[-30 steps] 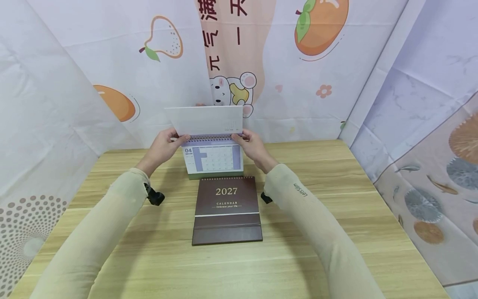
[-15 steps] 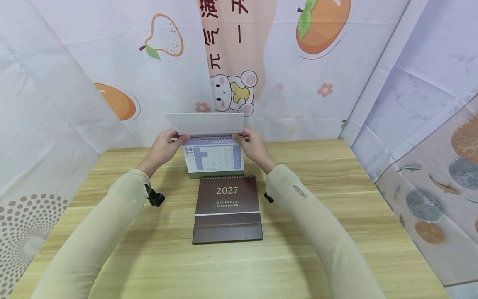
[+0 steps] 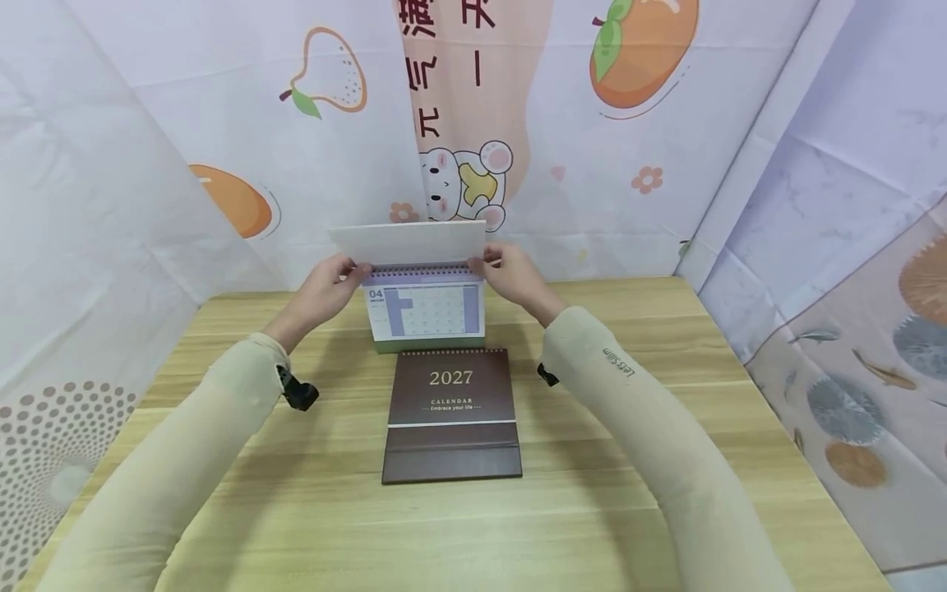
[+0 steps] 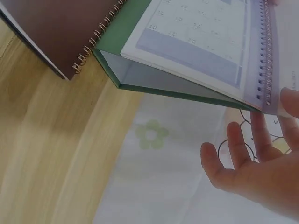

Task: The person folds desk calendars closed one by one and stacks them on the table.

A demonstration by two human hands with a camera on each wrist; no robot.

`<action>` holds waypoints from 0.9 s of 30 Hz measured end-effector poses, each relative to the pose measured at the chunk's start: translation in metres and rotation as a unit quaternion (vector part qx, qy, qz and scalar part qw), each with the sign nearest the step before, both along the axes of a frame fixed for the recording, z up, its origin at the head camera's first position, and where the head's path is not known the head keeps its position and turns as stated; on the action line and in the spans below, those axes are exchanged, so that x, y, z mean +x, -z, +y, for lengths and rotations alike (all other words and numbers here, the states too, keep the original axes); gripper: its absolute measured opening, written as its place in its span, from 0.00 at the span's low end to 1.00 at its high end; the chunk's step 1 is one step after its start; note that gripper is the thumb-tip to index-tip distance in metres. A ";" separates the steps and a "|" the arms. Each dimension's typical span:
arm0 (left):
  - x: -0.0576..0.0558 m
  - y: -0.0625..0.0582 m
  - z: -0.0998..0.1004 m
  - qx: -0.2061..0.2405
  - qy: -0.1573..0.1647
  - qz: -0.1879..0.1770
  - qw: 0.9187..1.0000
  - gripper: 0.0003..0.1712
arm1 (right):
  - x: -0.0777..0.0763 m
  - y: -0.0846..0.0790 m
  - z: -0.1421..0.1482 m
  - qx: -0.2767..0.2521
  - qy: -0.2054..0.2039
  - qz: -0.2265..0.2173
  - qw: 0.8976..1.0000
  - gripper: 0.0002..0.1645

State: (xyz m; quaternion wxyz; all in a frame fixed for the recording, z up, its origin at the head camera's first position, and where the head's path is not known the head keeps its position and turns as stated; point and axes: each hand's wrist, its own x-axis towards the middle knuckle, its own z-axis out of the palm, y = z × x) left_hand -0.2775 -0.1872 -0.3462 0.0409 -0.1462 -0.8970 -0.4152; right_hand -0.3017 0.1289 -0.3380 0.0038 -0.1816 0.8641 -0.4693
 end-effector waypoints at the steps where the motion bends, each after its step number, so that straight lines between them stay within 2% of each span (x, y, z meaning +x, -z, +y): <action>1: 0.000 -0.001 -0.001 0.002 0.002 0.000 1.000 0.20 | 0.000 -0.001 0.001 -0.001 0.000 0.000 1.000 0.15; 8: 0.004 -0.007 -0.007 0.007 0.007 0.011 1.000 0.25 | 0.005 -0.006 0.008 0.007 0.016 -0.015 1.000 0.17; 16: 0.016 -0.020 -0.011 -0.004 0.003 -0.024 1.000 0.32 | 0.011 -0.011 0.015 0.049 0.024 -0.001 0.998 0.20; 22: 0.024 -0.027 -0.014 -0.003 0.018 -0.054 0.998 0.35 | 0.014 -0.013 0.018 0.041 0.012 -0.008 0.999 0.19; 27: 0.026 -0.027 -0.017 -0.003 0.019 -0.070 0.997 0.39 | 0.016 -0.015 0.019 0.028 -0.005 -0.025 0.999 0.20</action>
